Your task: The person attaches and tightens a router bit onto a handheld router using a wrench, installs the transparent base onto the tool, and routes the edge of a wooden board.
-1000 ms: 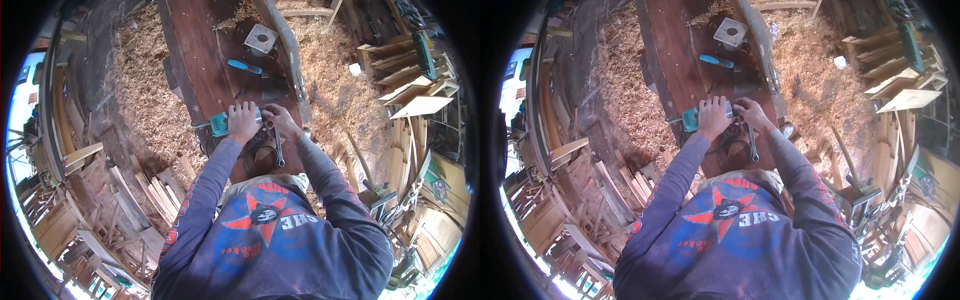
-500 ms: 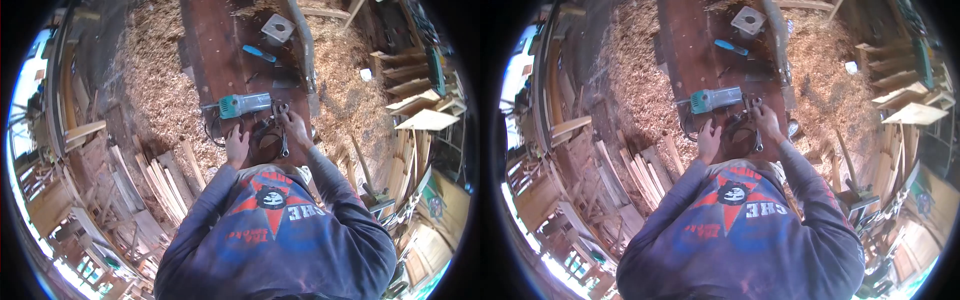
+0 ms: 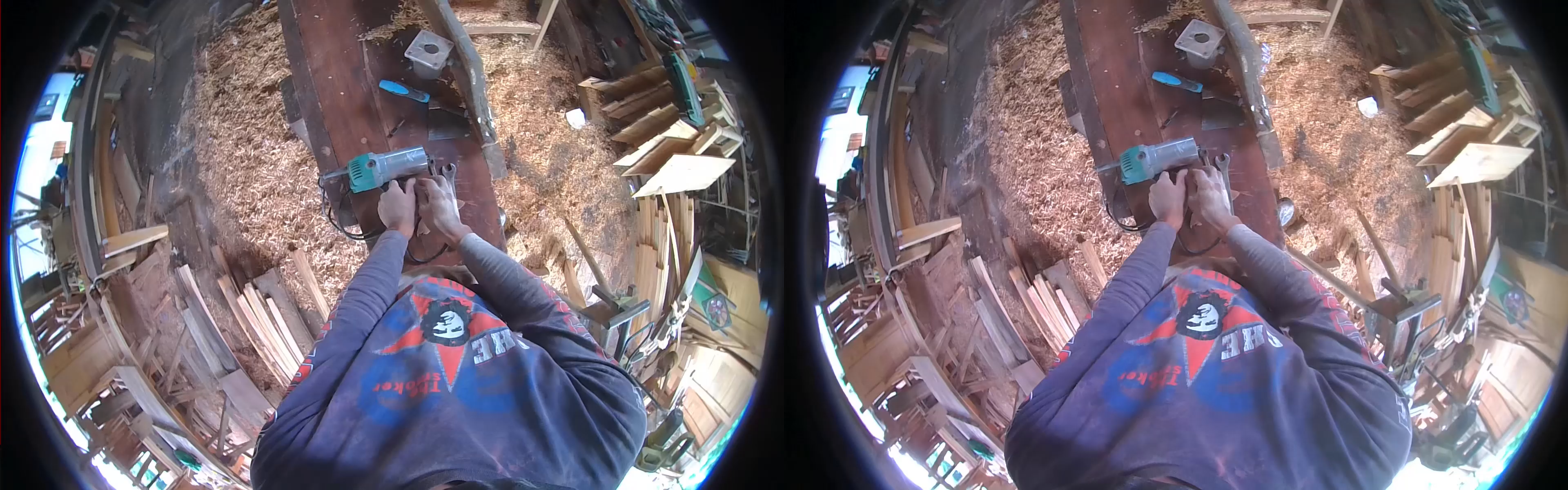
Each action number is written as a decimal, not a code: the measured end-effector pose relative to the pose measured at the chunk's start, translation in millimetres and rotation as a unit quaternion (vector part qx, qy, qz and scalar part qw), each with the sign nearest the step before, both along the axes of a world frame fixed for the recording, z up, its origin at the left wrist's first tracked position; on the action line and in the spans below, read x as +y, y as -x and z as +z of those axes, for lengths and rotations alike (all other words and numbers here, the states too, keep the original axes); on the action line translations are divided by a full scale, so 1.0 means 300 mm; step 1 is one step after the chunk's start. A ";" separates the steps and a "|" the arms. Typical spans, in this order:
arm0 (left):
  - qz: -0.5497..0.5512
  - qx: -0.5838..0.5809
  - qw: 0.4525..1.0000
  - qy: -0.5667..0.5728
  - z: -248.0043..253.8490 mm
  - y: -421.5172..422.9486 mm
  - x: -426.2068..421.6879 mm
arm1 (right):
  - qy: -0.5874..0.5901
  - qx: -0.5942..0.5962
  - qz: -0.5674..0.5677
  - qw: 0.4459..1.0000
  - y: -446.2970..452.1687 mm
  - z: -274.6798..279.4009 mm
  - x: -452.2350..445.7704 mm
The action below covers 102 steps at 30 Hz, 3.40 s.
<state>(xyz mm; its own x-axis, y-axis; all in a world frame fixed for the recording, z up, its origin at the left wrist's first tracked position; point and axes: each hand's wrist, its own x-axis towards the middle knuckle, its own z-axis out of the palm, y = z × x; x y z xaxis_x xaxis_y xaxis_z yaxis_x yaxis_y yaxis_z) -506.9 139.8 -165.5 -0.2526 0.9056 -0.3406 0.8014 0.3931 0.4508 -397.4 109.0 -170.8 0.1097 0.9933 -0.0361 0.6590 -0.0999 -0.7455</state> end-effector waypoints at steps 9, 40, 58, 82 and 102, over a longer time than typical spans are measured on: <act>-0.029 -0.199 0.980 -0.013 -0.020 0.071 -0.076 | 0.199 0.127 0.003 0.972 -0.055 0.078 0.017; -0.355 0.140 0.917 -0.117 0.065 -0.028 0.259 | 0.312 0.441 -0.091 0.837 -0.344 -0.062 0.295; -0.476 0.032 0.878 -0.023 0.072 -0.027 0.352 | 0.304 0.497 -0.074 0.809 -0.319 -0.085 0.282; -0.461 0.003 0.885 -0.063 0.078 0.013 0.330 | 0.235 -0.081 0.058 0.967 -0.133 0.028 -0.050; -0.477 -0.041 0.876 -0.050 0.082 0.018 0.342 | 0.067 -0.061 0.004 0.996 -0.127 0.224 0.154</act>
